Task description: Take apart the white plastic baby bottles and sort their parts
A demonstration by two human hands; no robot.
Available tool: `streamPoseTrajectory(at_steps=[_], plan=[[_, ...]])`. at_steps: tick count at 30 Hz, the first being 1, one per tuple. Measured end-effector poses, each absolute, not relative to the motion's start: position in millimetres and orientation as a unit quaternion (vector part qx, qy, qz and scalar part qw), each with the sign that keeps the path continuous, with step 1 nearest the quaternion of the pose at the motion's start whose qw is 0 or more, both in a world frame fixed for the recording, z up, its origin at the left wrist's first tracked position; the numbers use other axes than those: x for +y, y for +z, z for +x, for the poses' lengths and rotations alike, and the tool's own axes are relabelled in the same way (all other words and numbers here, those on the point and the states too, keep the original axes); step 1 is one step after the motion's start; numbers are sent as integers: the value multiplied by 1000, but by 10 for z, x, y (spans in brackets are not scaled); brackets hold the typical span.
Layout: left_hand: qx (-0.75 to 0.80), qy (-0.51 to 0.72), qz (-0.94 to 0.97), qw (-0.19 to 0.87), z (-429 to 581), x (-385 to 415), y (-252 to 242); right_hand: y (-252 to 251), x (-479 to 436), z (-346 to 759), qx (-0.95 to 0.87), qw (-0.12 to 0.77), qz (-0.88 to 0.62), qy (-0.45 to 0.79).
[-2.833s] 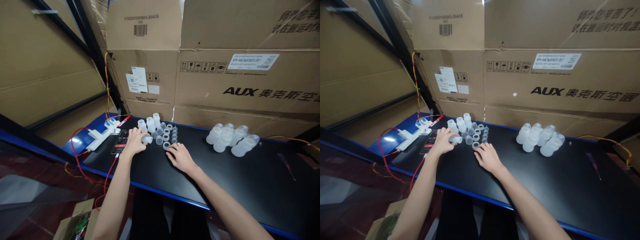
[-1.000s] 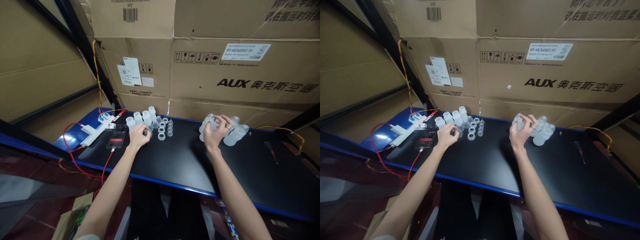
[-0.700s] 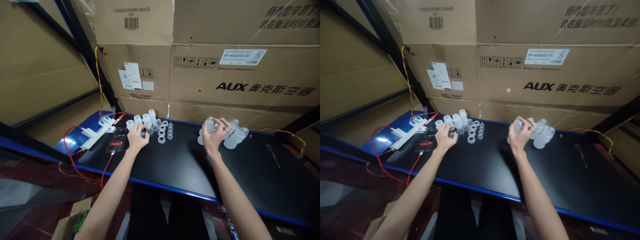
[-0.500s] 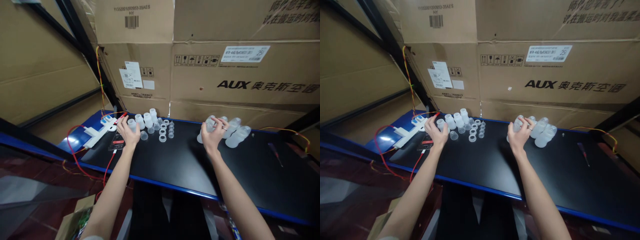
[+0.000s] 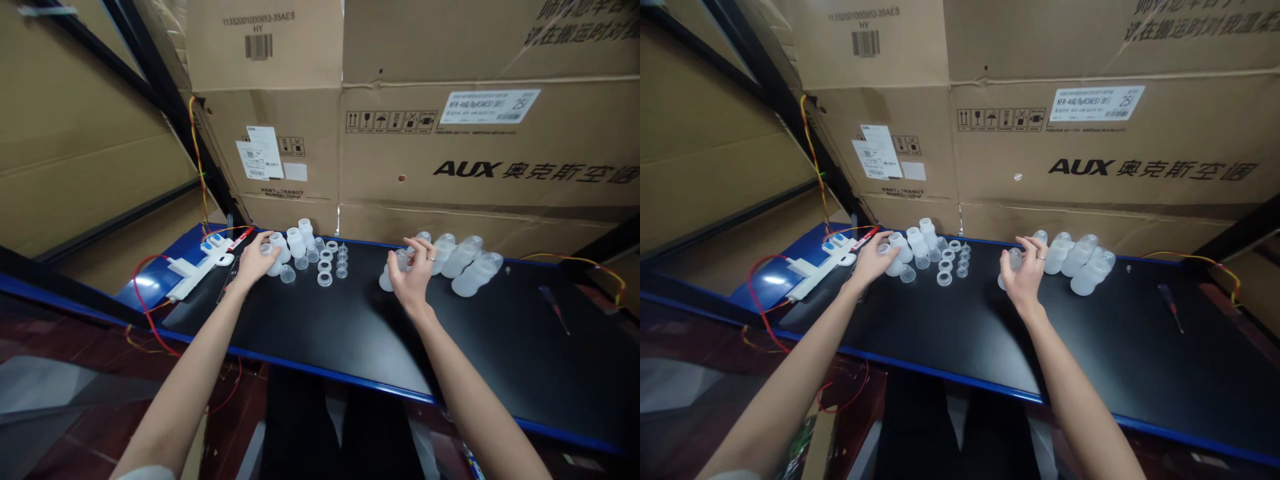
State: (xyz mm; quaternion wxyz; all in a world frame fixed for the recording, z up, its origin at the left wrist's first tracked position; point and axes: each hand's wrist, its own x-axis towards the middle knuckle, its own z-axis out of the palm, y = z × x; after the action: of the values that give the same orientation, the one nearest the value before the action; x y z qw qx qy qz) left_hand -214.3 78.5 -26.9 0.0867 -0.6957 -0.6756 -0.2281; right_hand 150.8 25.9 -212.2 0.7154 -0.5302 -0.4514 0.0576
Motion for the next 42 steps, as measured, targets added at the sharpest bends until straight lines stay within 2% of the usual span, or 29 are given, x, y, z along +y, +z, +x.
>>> streamPoseTrajectory(at_steps=[12,14,18,20,22,24,28,33,38,42], plan=[[-666,-221,-703,115,-1981,610,-412,-2217,285,1440,-451,701,-543,104],[-645,-240,-709,155,-1988,602,-457,-2256,279,1407,-457,692,-545,123],[-511,-354,-708,336,-1817,525,-475,-2316,274,1369,-463,694,-524,169],[-454,-375,-733,341,-1567,440,-462,-2306,266,1357,-471,698,-509,181],[-414,-349,-792,281,-1223,351,-511,-2275,248,1336,-467,708,-493,195],[-395,-289,-854,174,-856,289,-665,-2226,226,1301,-445,729,-465,231],[-436,-202,-877,3,-314,247,-1166,-2083,193,1259,-368,771,-343,391],[-517,-203,-799,-230,-130,175,-1477,-1927,170,1394,-322,760,-261,501],[-439,-158,-609,-642,-183,107,-1300,-1810,74,1523,-286,713,-181,614],[-348,-156,-491,-783,-208,112,-1310,-1758,23,1550,-239,711,-118,651]])
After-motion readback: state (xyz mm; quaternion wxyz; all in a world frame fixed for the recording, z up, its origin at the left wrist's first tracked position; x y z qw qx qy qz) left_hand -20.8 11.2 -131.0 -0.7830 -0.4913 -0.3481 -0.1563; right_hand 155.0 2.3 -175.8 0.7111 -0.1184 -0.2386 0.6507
